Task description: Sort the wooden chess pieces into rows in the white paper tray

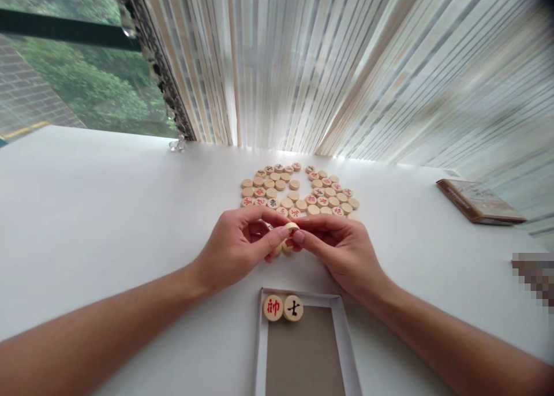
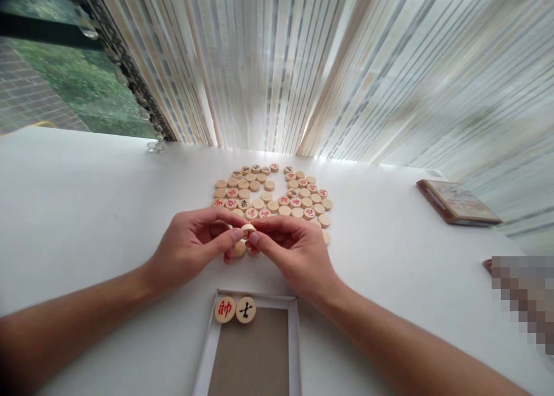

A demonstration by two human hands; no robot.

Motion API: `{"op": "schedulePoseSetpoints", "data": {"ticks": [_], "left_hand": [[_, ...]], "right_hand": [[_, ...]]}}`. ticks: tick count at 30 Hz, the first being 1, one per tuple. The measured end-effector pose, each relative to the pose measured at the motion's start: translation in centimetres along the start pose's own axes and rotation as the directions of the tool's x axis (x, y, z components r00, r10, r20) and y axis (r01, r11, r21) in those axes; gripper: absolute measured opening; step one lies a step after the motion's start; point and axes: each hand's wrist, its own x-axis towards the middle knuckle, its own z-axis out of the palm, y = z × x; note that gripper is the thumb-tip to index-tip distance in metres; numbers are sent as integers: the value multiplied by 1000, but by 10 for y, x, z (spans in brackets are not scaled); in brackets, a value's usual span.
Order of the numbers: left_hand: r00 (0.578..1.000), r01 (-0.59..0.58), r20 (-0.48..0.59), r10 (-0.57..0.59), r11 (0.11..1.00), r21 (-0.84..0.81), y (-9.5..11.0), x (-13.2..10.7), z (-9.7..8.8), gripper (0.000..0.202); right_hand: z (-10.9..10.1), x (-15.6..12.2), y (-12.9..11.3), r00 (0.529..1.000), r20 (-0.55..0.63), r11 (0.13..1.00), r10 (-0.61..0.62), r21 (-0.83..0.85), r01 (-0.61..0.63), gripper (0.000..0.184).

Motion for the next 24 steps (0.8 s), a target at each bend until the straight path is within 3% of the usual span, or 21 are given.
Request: {"op": "schedulePoseSetpoints", "data": {"ticks": [15,24], "left_hand": [[999,-44,9,44,998,38,3,-2,1,19],[999,43,21,-42,997,-67,2,2,-1,22]], "right_hand": [[3,-3,-3,998,-48,999,-45,-30,44,15],[-1,-5,0,999,-44,999,27,27,-26,16]]}}
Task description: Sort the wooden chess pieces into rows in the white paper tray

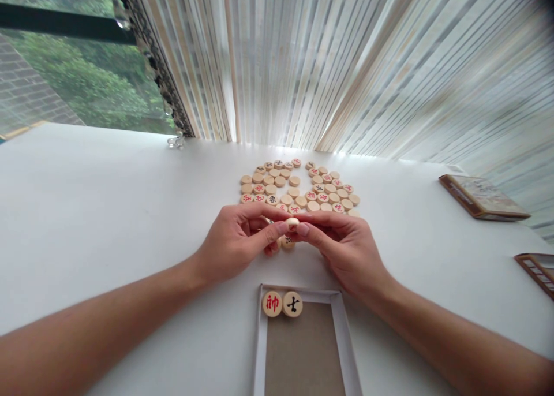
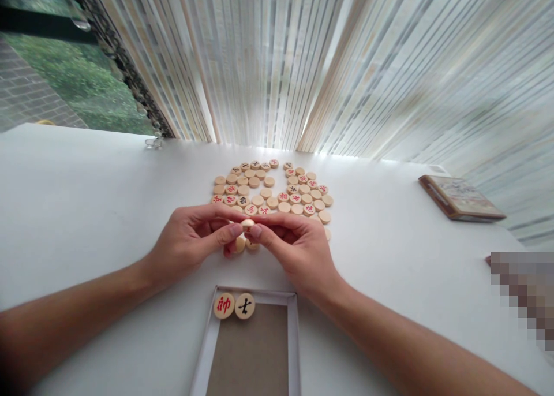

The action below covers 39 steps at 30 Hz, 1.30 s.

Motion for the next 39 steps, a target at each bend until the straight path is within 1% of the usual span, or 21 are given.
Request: {"op": "schedulePoseSetpoints", "data": {"ticks": [5,11,18,25,29,34,36,39], "left_hand": [[1000,16,-10,-17,998,-56,-3,3,-2,24],[999,39,-16,-41,994,-102,-4,4,-3,25],[998,68,22,-65,989,-134,-1,4,-4,30],[998,52,46,-49,997,-65,-3,1,-3,30],[998,13,58,-14,1000,11,1,-2,2,30],[994,-85,75,77,991,105,2,-5,4,26],[990,-123,86,113,985,123,0,-6,3,26],[987,-144,88,135,983,117,0,-6,2,25]], "right_hand": [[-1,2,4,998,-13,997,60,52,-59,24],[-1,2,2,994,4,990,112,88,-111,25],[1,3,-1,991,17,989,130,66,-131,29],[1,3,-3,994,14,994,113,-12,-112,38],[2,2,-3,991,31,991,132,-35,-131,41],[3,2,-7,986,56,986,157,-63,-153,36],[4,2,-8,986,64,986,153,-71,-149,35],[4,1,-9,987,73,986,144,-93,-137,35]]}}
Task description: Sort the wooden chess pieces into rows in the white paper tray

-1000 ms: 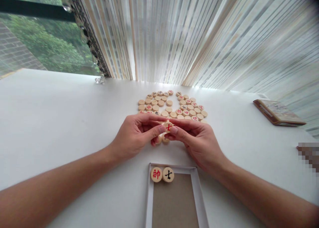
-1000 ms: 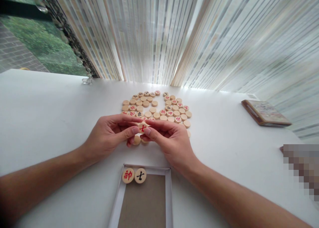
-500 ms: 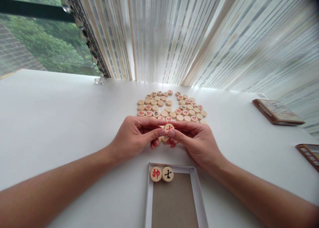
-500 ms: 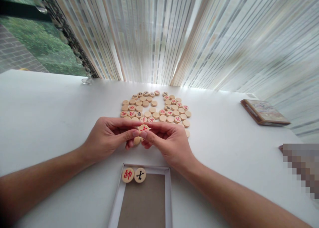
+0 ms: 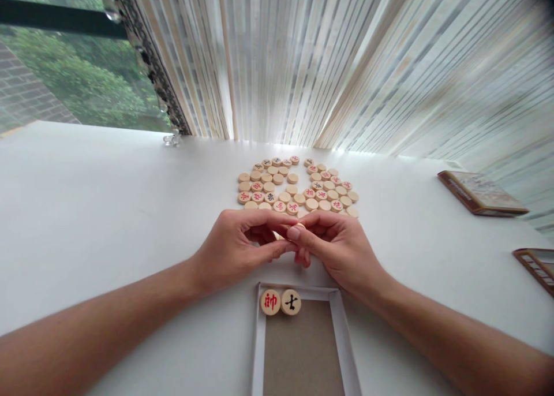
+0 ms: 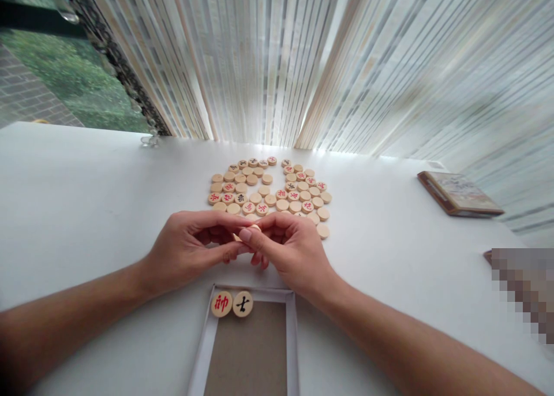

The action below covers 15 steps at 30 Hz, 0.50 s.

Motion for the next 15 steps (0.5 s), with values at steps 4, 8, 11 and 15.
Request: {"op": "schedulePoseSetpoints", "data": {"ticks": [4,8,11,15], "left_hand": [[1000,26,3,-26,999,-22,1,1,0,20],[999,45,6,-45,997,-64,3,1,1,21],[999,51,-4,-51,997,-63,3,1,2,23],[999,31,35,-28,996,-87,3,1,2,22]], "right_hand": [[0,0,-3,999,29,998,-26,-52,27,37],[0,1,-5,998,50,999,-31,-39,33,35],[0,1,-3,999,39,1000,8,5,-8,35],[-1,1,0,999,12,998,46,49,-46,38]]}}
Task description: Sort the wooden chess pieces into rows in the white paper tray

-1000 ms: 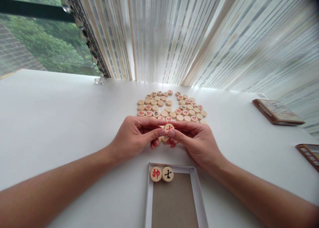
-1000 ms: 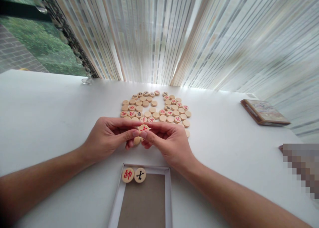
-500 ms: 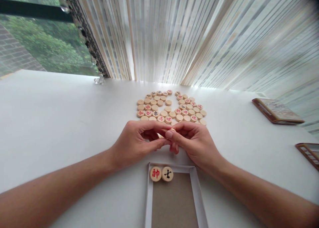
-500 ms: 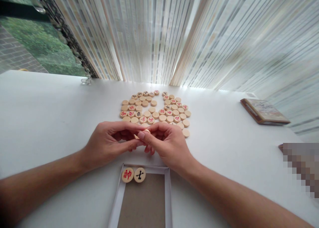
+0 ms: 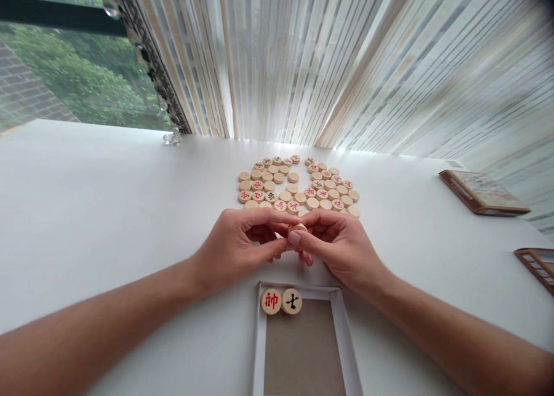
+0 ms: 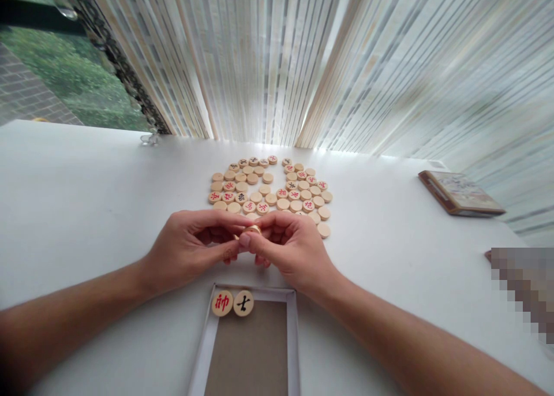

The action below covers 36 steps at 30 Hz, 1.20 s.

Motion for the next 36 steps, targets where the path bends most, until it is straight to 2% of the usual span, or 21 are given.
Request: {"op": "schedulePoseSetpoints", "data": {"ticks": [11,22,29,36], "left_hand": [[999,34,25,-33,998,-47,0,0,-1,22],[995,77,-61,-79,997,-28,-4,3,-4,25],[994,92,-55,-97,992,-91,-2,5,-3,22],[994,83,-57,-88,993,-83,-6,4,-5,24]], "right_hand": [[-2,-2,-3,993,84,987,-78,-130,89,35],[-1,1,1,986,90,986,-141,-72,148,32],[-1,0,4,986,57,985,-156,-70,160,34],[0,1,7,988,27,989,-150,1,150,34]]}}
